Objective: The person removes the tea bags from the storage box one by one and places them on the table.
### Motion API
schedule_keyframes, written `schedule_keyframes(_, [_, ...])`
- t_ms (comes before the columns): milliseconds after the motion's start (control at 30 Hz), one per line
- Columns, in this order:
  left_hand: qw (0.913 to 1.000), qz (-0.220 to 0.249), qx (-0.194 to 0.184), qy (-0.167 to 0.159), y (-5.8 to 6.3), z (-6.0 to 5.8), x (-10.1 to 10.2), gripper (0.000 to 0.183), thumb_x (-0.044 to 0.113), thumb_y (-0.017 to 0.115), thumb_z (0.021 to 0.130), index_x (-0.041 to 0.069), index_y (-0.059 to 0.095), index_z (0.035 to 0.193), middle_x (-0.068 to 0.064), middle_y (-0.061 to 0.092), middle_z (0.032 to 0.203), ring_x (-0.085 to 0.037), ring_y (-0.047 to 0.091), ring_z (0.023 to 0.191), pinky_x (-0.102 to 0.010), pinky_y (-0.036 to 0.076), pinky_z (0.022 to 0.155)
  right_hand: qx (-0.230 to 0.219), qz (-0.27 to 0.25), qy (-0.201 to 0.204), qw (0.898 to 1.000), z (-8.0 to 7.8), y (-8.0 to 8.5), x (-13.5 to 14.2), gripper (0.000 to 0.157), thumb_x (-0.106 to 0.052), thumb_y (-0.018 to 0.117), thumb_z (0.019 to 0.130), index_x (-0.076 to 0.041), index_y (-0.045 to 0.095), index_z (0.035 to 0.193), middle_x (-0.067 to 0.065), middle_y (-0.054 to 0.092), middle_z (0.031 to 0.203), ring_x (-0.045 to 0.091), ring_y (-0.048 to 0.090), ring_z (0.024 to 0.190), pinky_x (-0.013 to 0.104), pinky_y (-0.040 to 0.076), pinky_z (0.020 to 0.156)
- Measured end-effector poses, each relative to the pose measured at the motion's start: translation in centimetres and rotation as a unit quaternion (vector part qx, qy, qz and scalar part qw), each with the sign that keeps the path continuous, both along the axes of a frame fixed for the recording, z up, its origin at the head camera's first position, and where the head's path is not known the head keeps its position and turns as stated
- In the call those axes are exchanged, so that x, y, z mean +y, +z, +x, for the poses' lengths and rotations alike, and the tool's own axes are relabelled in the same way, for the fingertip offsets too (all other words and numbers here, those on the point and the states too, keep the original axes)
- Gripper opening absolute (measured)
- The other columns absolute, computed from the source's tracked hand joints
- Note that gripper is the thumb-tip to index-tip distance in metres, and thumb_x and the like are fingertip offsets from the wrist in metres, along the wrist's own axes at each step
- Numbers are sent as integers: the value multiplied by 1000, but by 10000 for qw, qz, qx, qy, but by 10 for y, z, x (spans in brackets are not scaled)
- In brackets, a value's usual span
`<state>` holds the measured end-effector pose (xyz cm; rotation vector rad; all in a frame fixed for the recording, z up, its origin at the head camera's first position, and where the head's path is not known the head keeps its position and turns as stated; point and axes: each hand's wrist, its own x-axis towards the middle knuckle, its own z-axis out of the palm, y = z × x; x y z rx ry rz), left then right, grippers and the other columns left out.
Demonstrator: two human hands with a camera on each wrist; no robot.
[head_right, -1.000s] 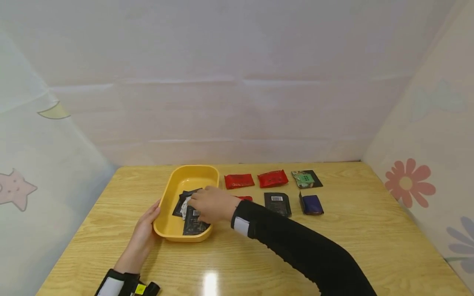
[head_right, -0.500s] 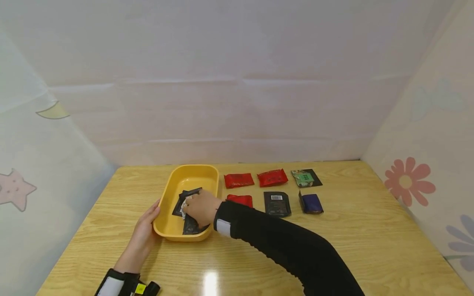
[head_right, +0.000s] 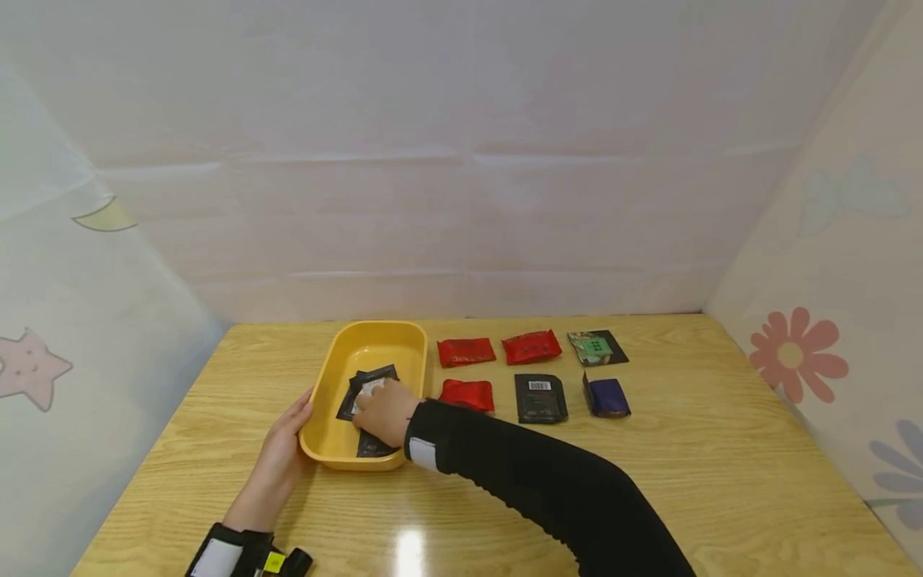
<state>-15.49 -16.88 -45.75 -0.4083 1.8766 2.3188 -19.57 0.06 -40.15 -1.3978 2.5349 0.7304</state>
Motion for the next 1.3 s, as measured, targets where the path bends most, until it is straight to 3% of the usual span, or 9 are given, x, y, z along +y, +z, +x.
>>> schedule_keyframes(567, [10000,28,38,-28,0,0,0,52,21,32,103,7,18,151,-11,10,161,-27,18,143,-46,17,121,463,-189,333,9982,3,-5,3,41,-26,52,94,-34,49,135,-6,47,146,17,54,118,35,51,101])
schedule_keyframes(767, [10000,-49,-12,15,0,0,0,52,21,32,103,7,18,151,-11,11,161,-27,17,143,-47,17,121,394,-114,357,9985,0,-6,1,46,-28,55,92,-32,47,137,-7,46,147,16,49,124,36,46,106])
schedule_keyframes(933, [10000,-77,7,7,0,1,0,53,22,33,102,7,18,151,-11,10,161,-27,16,143,-47,16,122,606,-166,544,9965,-2,-6,2,45,-29,56,92,-30,48,136,-6,49,143,15,49,123,33,46,105])
schedule_keyframes(1100, [9999,-32,95,-54,-1,2,-1,52,21,32,103,6,17,151,-12,10,161,-27,17,143,-47,16,122,839,-348,710,9933,-2,-3,4,42,-25,59,91,-27,52,132,-2,49,136,15,57,111,29,53,96])
schedule_keyframes(1300, [9998,-129,109,-65,0,2,-1,53,22,33,102,7,18,151,-12,11,161,-27,17,143,-48,16,122,778,-743,802,9910,-5,0,6,34,-19,57,92,-21,58,126,2,49,126,14,64,92,24,59,84])
